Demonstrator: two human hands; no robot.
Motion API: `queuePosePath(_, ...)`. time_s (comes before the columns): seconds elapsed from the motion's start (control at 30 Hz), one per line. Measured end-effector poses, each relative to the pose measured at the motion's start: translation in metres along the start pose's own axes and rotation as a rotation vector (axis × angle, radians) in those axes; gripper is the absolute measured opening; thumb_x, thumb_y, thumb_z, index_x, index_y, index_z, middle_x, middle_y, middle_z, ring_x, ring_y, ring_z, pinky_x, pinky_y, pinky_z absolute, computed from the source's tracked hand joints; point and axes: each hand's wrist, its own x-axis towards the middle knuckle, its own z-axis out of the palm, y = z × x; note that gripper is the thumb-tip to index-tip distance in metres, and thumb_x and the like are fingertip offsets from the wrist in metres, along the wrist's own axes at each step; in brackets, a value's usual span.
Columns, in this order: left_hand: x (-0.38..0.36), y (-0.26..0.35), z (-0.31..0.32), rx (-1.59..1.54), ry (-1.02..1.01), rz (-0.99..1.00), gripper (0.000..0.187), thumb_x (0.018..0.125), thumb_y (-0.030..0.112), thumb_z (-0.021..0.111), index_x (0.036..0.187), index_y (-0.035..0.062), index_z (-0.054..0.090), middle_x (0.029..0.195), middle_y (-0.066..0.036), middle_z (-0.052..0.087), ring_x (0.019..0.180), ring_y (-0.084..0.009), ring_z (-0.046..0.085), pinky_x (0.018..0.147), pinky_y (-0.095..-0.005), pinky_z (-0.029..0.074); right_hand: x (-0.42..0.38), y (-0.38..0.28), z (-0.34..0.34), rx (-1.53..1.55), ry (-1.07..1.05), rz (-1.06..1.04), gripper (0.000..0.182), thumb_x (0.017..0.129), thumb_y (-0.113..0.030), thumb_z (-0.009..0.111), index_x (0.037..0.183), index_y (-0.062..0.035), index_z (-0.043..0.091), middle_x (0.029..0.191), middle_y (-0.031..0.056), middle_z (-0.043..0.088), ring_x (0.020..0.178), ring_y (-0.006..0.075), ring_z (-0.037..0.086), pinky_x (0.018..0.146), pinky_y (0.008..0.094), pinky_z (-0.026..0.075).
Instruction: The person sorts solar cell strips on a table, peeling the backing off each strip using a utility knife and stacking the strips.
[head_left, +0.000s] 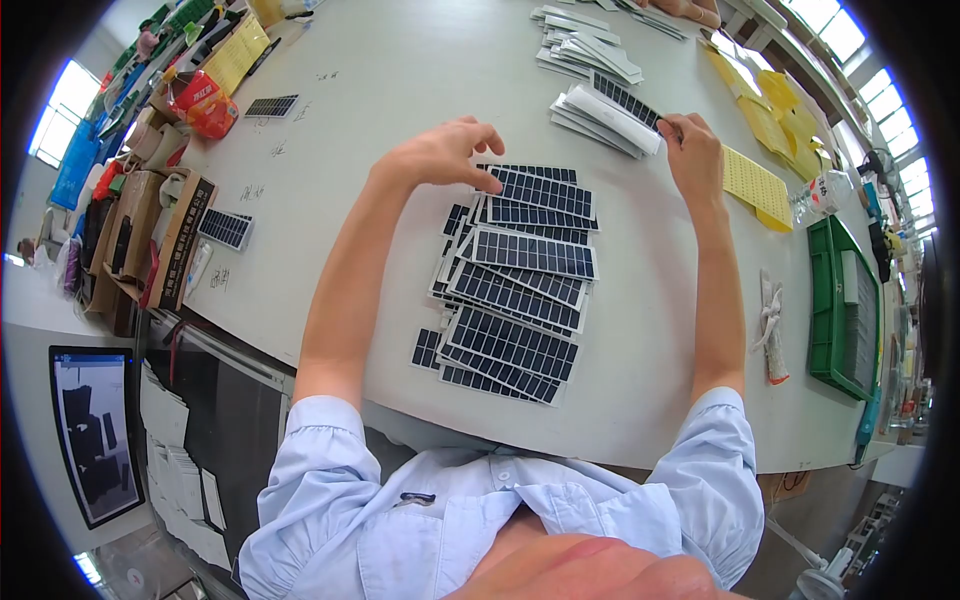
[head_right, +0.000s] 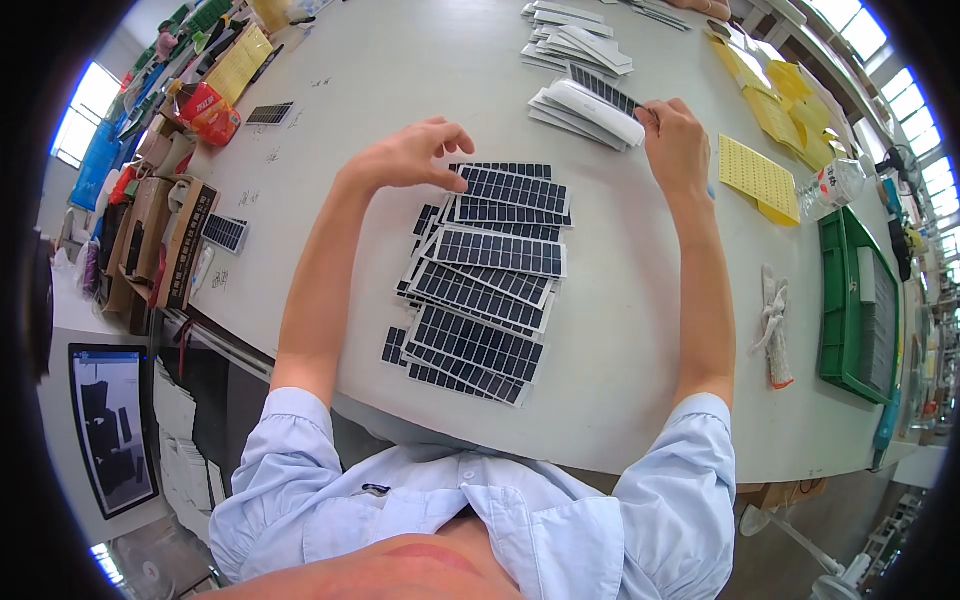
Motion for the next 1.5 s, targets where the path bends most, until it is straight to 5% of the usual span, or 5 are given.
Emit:
queuePosePath(0.2,0.003,0.007,0.007,0.021,-0.104,-0.041,0.049,0.073,0.025,0.082,0.113,0.0096,0.058,0.121,-0.008,0.054,0.118,-0.0255,0.052,0.098,-0.0392,0.046,-0.013,-0.014,0.008,-0.167,-0.042,-0.063,0.023,0.087,-0.027,0.07,0.101,-0.0085,0.073,0.099,0.0076,0.067,0.087,0.0274,0.066,0.079,0.0372,0.052)
queuePosePath(0.33,0.006,0.012,0.003,-0.003,-0.135,-0.019,0.049,0.071,0.023,0.083,0.109,0.0092,0.054,0.122,-0.008,0.053,0.118,-0.026,0.052,0.096,-0.0395,0.047,-0.024,-0.057,0.001,0.218,-0.594,-0.116,0.035,0.079,-0.033,0.076,0.103,-0.007,0.071,0.1,0.0098,0.068,0.094,0.0293,0.065,0.083,0.0372,0.051)
queuePosePath(0.6,-0.006,0.013,-0.007,0.077,-0.182,-0.099,0.06,0.068,0.033,0.083,0.117,0.0107,0.056,0.125,-0.007,0.051,0.114,-0.0266,0.053,0.095,-0.0393,0.046,-0.005,-0.028,-0.007,0.219,-0.149,0.007,0.018,0.087,-0.019,0.068,0.094,-0.0015,0.07,0.079,0.0139,0.065,0.065,0.0217,0.06,0.064,0.0334,0.047)
queuePosePath(1.27,0.01,-0.003,0.013,0.004,0.118,-0.034,0.042,0.079,0.017,0.076,0.115,0.0072,0.057,0.117,-0.008,0.057,0.109,-0.0226,0.056,0.094,-0.0375,0.048,0.0,-0.033,-0.02,0.342,-0.327,0.289,0.02,0.092,-0.024,0.067,0.091,-0.0043,0.071,0.061,-0.0014,0.056,0.051,0.0066,0.05,0.05,0.026,0.04)
queuePosePath(1.5,0.028,0.043,0.031,-1.512,0.228,0.155,0.027,0.1,0.032,0.054,0.11,0.006,0.054,0.099,-0.005,0.065,0.085,-0.0131,0.064,0.079,-0.026,0.055,-0.029,-0.089,-0.033,0.753,-0.376,0.063,0.024,0.093,-0.023,0.066,0.101,-0.0007,0.068,0.068,-0.0043,0.054,0.063,0.0041,0.041,0.055,0.0228,0.035)
